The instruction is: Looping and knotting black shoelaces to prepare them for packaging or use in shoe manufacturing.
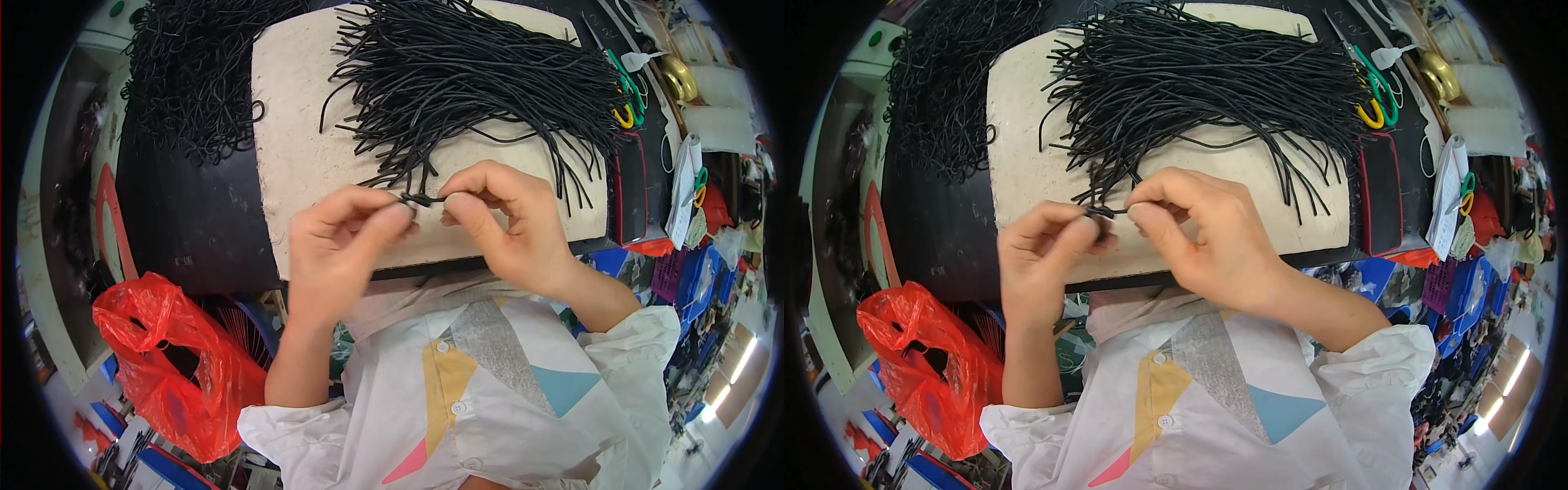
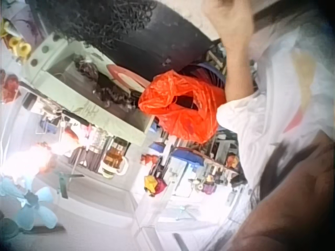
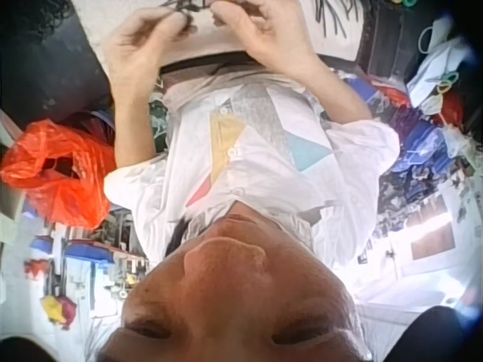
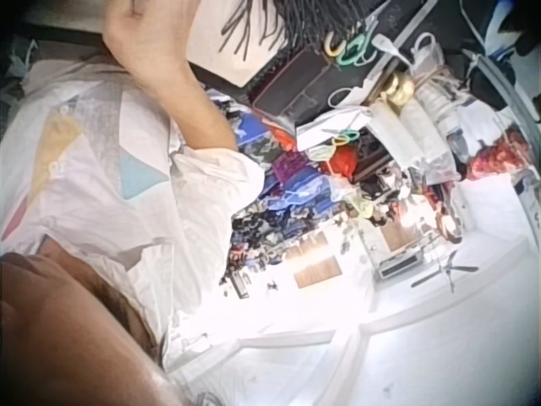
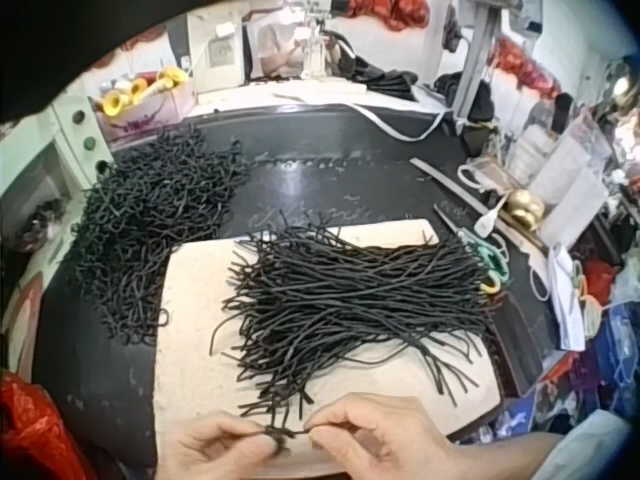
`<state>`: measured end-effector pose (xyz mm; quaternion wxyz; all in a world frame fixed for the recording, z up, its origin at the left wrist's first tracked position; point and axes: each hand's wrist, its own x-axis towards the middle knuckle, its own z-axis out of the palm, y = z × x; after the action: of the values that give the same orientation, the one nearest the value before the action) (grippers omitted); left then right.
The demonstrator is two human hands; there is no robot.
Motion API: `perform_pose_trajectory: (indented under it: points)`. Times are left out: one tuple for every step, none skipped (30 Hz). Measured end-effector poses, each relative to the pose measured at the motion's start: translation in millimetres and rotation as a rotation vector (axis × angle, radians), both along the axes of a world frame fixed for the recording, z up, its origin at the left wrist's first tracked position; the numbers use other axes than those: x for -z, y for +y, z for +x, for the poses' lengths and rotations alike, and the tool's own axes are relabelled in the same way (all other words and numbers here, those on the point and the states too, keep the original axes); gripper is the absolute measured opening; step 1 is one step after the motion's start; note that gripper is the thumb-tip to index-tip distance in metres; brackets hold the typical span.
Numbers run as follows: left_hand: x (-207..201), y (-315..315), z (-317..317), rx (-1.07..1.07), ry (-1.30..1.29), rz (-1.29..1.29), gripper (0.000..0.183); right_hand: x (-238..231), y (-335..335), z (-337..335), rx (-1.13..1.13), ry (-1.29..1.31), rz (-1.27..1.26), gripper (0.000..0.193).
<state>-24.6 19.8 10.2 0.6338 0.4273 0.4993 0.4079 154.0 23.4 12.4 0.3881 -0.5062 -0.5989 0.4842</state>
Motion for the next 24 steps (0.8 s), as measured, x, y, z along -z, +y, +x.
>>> perform_pose_trajectory:
  points:
    - [0,1,-2,-0.069,-0.079,-0.012,0.012,1,0,2,-0.029,0.004,-0.013,0.008]
    - [3,0,-5,-0.042,-0.131,0.002,0.015,2,0,4,-0.058,0.008,-0.026,0.009]
    - [1,0,-4,-0.049,-0.163,-0.044,0.015,4,0,7,-0.086,0.012,-0.039,0.011]
    - [-1,1,-3,-0.057,-0.193,-0.09,0.015,6,2,9,-0.11,-0.046,0.048,0.012]
    - [-3,1,-2,-0.064,-0.223,-0.136,0.015,8,5,12,-0.132,-0.103,0.136,0.014]
    - [-5,0,0,-0.078,-0.117,-0.047,0.014,10,8,13,-0.154,-0.161,0.223,0.016]
    - [-7,-2,1,-0.09,-0.012,0.041,0.014,6,10,13,-0.107,-0.046,0.071,0.017]
    - [-9,-3,2,-0.102,0.094,0.13,0.014,-2,13,13,-0.058,0.069,-0.082,0.019]
    - [-8,-3,2,-0.069,0.229,0.328,0.015,-9,16,13,-0.01,0.184,-0.235,0.02]
    - [-5,-2,0,-0.033,0.362,0.528,0.017,-13,18,14,-0.045,0.236,-0.263,0.02]
    - [-3,-2,0,0.003,0.495,0.728,0.019,-13,21,14,-0.061,0.203,-0.259,0.019]
    - [-3,-3,3,-0.007,0.475,0.752,0.022,-13,23,14,-0.076,0.171,-0.256,0.018]
    - [-2,-3,3,0.009,0.422,0.69,0.02,-13,25,14,-0.09,0.136,-0.252,0.017]
    - [-1,-4,3,0.025,0.369,0.628,0.019,-13,25,13,-0.096,0.141,-0.225,0.015]
    - [0,-5,3,0.04,0.316,0.565,0.018,-13,25,12,-0.103,0.145,-0.197,0.015]
    - [-1,-9,0,0.068,0.167,0.339,0.013,-12,24,11,-0.114,0.152,-0.174,0.016]
    - [-3,-8,0,0.046,0.035,0.152,0.013,-13,24,11,-0.127,0.135,-0.13,0.016]
    - [-8,-5,0,0.023,-0.098,-0.034,0.013,-15,23,11,-0.139,0.117,-0.086,0.016]
    - [-10,-4,-1,-0.003,-0.232,-0.221,0.013,-15,22,11,-0.152,0.098,-0.043,0.017]
    - [-9,-2,-1,0.005,-0.249,-0.252,0.015,-13,23,12,-0.194,0.031,0.075,0.017]
    - [-8,-1,-2,0.007,-0.249,-0.278,0.015,-10,25,15,-0.235,-0.036,0.192,0.018]
    - [-8,0,-2,0.008,-0.248,-0.305,0.015,-7,26,16,-0.275,-0.102,0.311,0.019]
    - [-8,1,-2,0.01,-0.247,-0.331,0.015,-7,26,16,-0.3,-0.106,0.358,0.021]
    - [-7,2,-3,0.023,-0.265,-0.337,0.015,-7,27,16,-0.324,-0.111,0.405,0.023]
